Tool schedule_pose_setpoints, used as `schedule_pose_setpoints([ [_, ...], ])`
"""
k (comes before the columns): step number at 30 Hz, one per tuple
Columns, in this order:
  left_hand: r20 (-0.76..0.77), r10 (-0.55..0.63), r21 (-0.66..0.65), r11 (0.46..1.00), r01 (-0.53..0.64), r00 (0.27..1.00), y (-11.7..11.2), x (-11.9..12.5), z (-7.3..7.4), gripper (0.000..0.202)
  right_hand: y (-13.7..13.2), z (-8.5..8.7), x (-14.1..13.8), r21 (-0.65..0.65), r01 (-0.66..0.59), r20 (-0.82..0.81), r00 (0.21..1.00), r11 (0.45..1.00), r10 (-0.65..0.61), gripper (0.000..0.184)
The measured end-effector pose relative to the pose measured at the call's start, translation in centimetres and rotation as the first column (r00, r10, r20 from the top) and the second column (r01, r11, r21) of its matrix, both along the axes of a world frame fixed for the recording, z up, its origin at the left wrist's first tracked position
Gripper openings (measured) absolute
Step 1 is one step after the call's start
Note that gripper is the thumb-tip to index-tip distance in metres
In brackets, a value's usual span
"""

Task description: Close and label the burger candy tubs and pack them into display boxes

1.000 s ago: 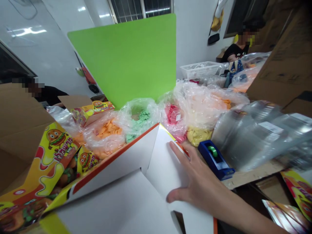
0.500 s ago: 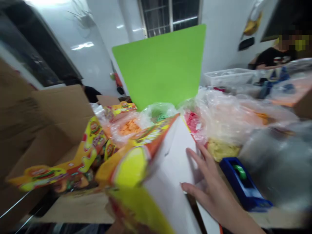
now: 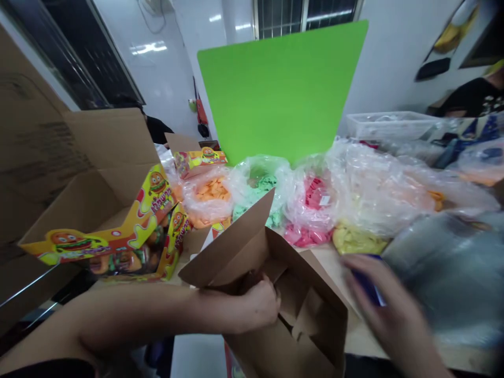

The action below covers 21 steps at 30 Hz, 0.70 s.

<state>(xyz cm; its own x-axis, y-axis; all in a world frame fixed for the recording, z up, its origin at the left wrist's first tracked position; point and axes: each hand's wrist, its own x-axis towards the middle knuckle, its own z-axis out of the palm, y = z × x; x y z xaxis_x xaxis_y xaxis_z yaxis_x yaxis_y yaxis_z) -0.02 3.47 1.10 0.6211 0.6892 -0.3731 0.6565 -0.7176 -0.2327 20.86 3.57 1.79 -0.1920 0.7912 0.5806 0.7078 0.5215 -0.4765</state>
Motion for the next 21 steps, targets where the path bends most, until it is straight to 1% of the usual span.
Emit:
schedule_pose_setpoints([
  [1, -0.013, 0.007, -0.026, 1.000, -0.007, 1.000, 0.3, 0.1, -0.9, 0.024, -0.4, -0.8, -1.5, -0.120, -0.140, 0.193, 0.968, 0.983, 0.161, 0.025],
  [2, -0.018, 0.015, -0.053, 0.998, -0.016, 1.000, 0.6, 0.1, -1.4, 0.021, -0.7, -1.7, -3.2, -0.293, -0.173, 0.382, 0.881, 0.940, 0.280, 0.027],
  [3, -0.017, 0.026, -0.076, 0.997, -0.027, 1.000, 1.0, -0.1, -1.8, 0.020, -0.9, -2.6, -4.8, -0.355, -0.170, 0.429, 0.844, 0.919, 0.321, 0.031],
  [5, -0.001, 0.063, -0.111, 0.992, -0.063, 0.998, 1.7, -0.8, -1.8, 0.024, -1.1, -4.4, -7.5, -0.405, -0.111, 0.494, 0.808, 0.907, 0.319, 0.049],
  [6, 0.013, 0.089, -0.123, 0.989, -0.087, 0.996, 2.0, -1.3, -1.5, 0.027, -1.1, -5.1, -8.4, -0.405, -0.083, 0.514, 0.803, 0.910, 0.302, 0.050],
  [7, 0.030, 0.115, -0.133, 0.985, -0.110, 0.993, 2.2, -1.9, -1.1, 0.028, -1.1, -5.7, -8.9, -0.406, -0.061, 0.539, 0.790, 0.912, 0.293, 0.045],
  [9, 0.072, 0.155, -0.164, 0.976, -0.142, 0.985, 2.6, -3.3, -0.3, 0.025, -1.0, -6.3, -9.2, -0.404, -0.047, 0.585, 0.755, 0.913, 0.297, 0.032],
  [10, 0.097, 0.165, -0.186, 0.972, -0.145, 0.982, 2.8, -4.0, 0.0, 0.021, -1.0, -6.4, -9.0, -0.403, -0.051, 0.602, 0.737, 0.914, 0.307, 0.029],
  [13, 0.151, 0.174, -0.252, 0.959, -0.132, 0.973, 3.6, -5.3, 0.4, 0.014, -0.9, -6.1, -8.4, -0.407, -0.072, 0.634, 0.696, 0.911, 0.338, 0.034],
  [17, 0.153, 0.171, -0.293, 0.948, -0.121, 0.973, 4.5, -5.1, -0.7, 0.015, -0.5, -5.7, -8.0, -0.444, -0.111, 0.631, 0.666, 0.889, 0.398, 0.030],
  [21, 0.154, 0.150, -0.304, 0.948, -0.097, 0.977, 4.8, -4.5, -1.6, 0.016, -0.1, -5.9, -7.7, -0.500, -0.142, 0.600, 0.655, 0.855, 0.460, 0.029],
])
